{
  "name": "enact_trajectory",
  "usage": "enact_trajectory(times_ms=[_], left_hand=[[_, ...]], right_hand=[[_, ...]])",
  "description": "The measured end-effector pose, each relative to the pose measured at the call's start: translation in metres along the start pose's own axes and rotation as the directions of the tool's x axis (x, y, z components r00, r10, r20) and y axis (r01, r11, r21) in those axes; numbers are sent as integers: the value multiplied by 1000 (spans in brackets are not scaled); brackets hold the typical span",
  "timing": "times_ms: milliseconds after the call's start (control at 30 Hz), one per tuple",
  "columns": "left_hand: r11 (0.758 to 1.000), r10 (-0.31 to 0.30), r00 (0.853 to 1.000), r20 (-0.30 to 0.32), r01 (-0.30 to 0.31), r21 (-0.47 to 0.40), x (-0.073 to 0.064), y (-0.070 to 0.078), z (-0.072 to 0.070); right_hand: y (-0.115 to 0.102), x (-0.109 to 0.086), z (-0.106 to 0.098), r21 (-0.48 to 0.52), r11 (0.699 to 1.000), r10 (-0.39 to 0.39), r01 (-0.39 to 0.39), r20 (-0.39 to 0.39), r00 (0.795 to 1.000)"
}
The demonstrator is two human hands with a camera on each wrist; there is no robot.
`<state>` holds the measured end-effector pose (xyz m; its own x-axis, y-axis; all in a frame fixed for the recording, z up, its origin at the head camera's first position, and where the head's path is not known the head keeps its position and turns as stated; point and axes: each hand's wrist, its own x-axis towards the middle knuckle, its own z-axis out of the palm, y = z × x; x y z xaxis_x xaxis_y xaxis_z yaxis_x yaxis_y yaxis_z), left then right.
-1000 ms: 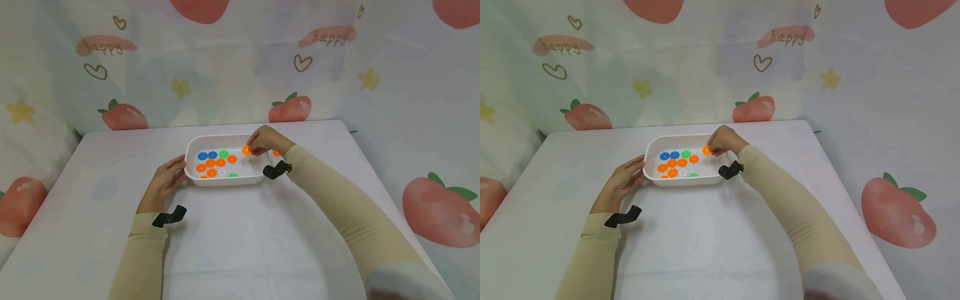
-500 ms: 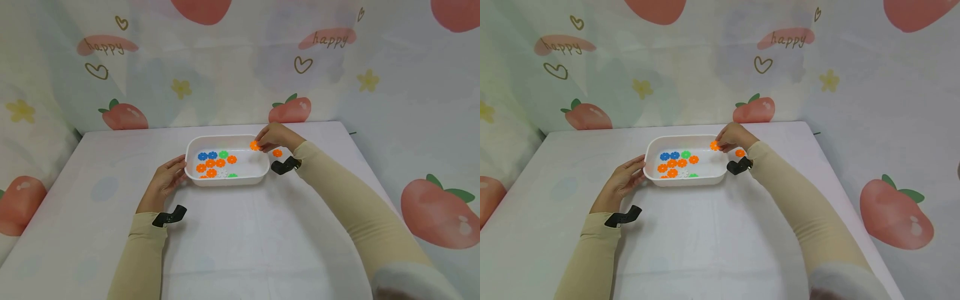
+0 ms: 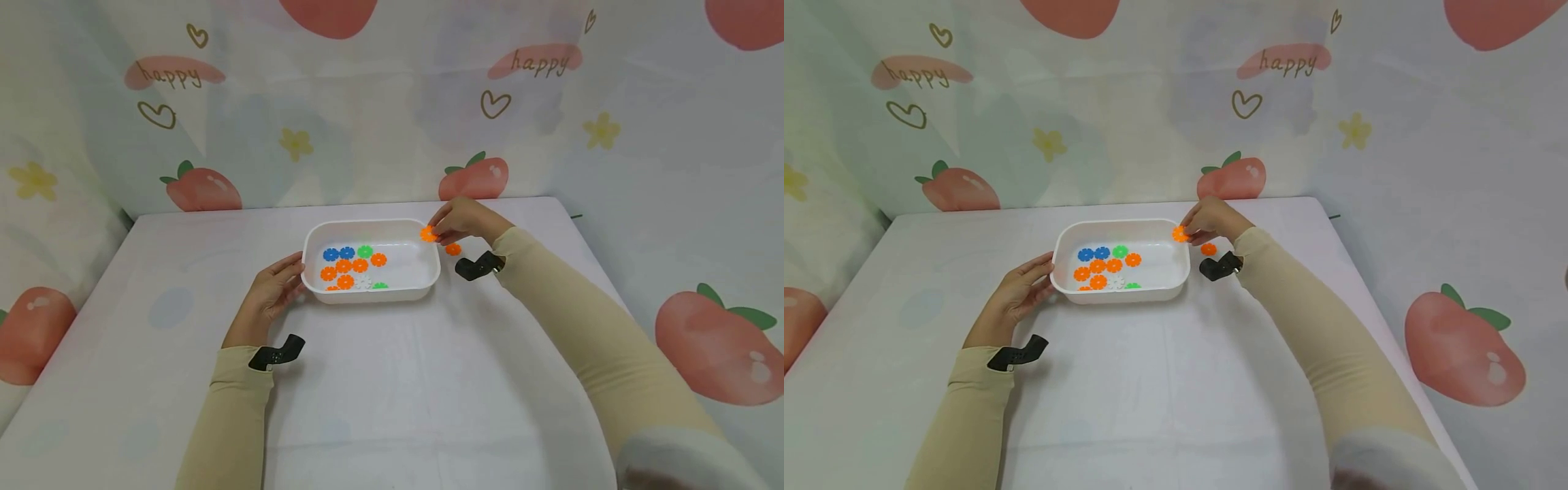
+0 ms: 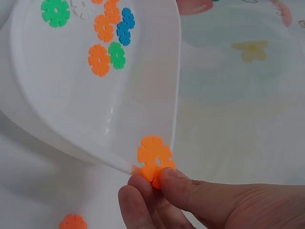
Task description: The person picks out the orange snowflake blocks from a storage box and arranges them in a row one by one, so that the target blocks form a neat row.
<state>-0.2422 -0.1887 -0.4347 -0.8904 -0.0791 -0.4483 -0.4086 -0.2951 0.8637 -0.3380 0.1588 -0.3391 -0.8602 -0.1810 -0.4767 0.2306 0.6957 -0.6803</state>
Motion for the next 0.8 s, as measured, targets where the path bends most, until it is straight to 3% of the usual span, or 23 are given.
enact_trajectory(times_ms=[633,800], left_hand=[[1000,-2,1000,-3,2,8,0,1,0],[1000,-3,1000,-3,3,3,1,0,-1]], right_hand=[[18,0,-19,23,999,38,-39,18,999],[30,2,-26,82,995,55,-56,18,998]])
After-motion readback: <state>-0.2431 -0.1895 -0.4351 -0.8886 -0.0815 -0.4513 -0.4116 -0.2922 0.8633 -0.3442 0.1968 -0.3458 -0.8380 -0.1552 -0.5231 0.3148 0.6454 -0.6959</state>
